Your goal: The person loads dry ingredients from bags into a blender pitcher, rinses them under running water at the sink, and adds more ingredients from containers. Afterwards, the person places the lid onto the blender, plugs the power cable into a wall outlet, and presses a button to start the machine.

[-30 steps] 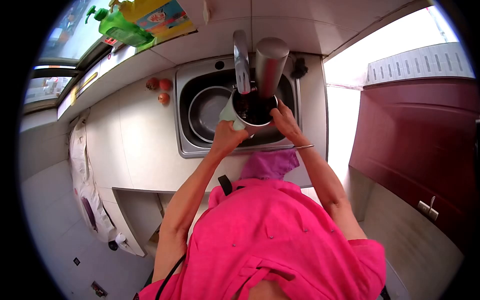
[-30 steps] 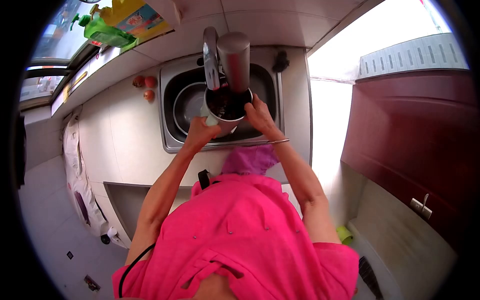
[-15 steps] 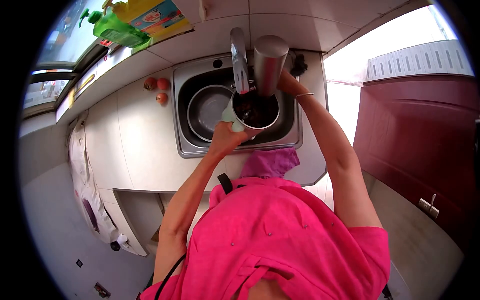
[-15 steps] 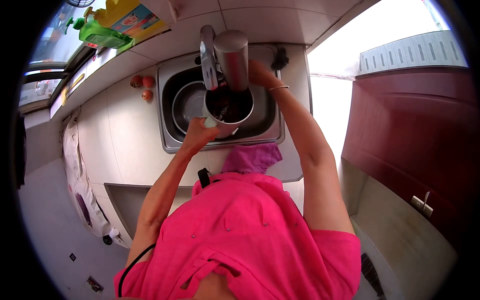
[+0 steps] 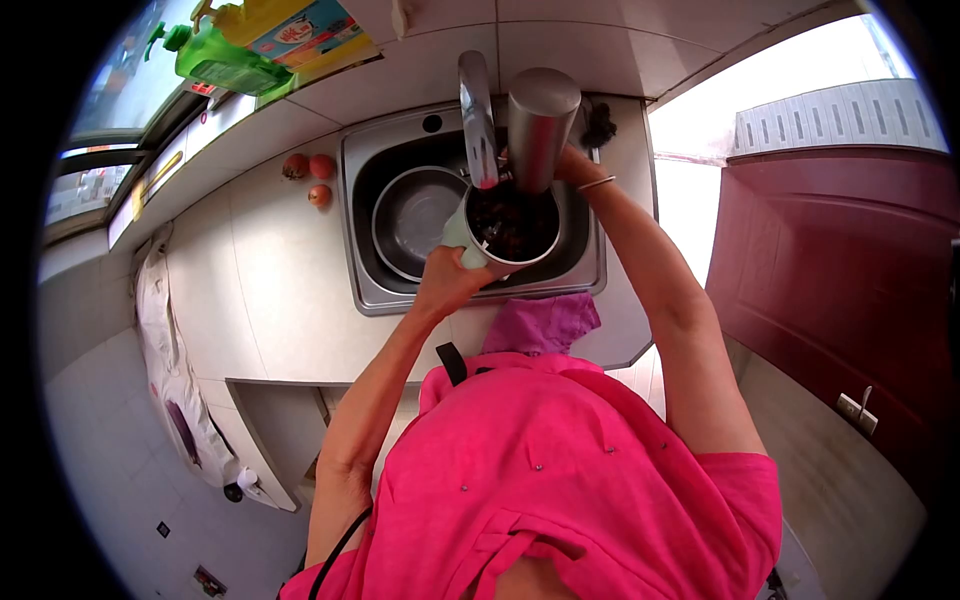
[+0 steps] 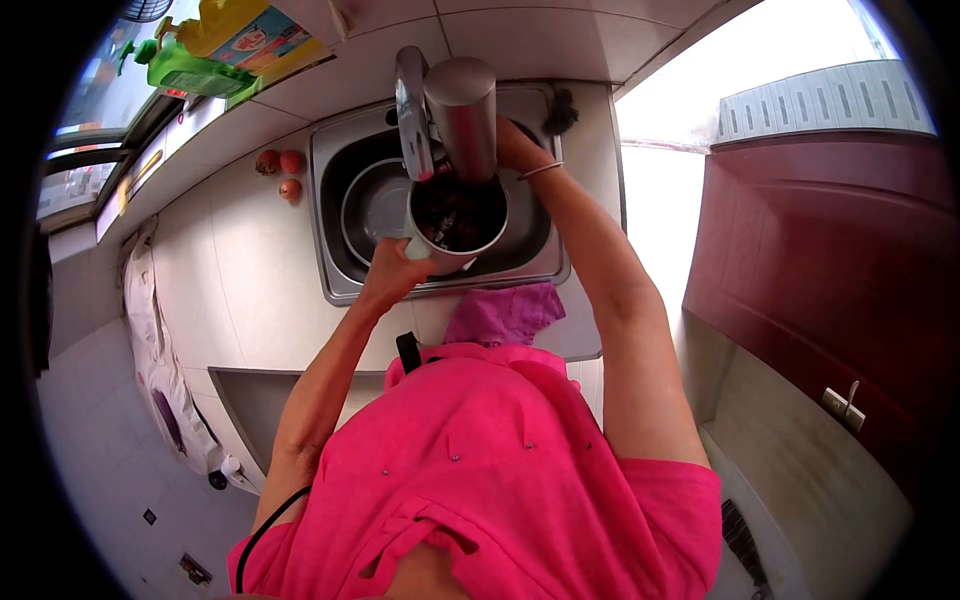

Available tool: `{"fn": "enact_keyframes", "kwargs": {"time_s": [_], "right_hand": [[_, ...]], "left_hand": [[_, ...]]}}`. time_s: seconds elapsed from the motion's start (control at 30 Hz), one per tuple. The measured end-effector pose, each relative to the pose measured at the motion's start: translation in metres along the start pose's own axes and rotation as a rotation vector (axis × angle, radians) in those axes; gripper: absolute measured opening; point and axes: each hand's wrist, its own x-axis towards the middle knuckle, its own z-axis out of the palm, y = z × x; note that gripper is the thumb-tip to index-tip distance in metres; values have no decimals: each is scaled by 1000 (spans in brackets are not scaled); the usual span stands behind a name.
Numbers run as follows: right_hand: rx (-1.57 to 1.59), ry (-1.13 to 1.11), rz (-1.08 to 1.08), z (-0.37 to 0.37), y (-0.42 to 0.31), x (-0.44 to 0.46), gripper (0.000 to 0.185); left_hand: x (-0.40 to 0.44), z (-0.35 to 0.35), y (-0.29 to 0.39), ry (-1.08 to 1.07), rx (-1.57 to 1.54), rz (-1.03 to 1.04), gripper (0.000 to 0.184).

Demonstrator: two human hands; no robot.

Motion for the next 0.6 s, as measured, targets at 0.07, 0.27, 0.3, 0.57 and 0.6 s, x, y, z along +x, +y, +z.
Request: {"fn": "enact_keyframes", "kwargs": {"time_s": [0.07, 0.27, 0.3, 0.57, 0.6], "right_hand": [[-119, -28, 67, -1, 1, 0, 40], [-411, 75, 41, -3, 18, -6, 34], [-482, 100, 119, 2, 51, -6, 32], [-376, 475, 293, -2, -24, -45, 23], [-343, 517, 214, 5, -17, -62, 22]], "left_hand": [[1, 0, -6, -14, 14, 1, 23], [0, -4, -14, -29, 3, 10, 23], [-1, -5, -14, -19, -6, 28, 23], [-13, -48, 4, -8, 163, -52, 25], [-12, -56, -4, -7, 190, -72, 25]]}}
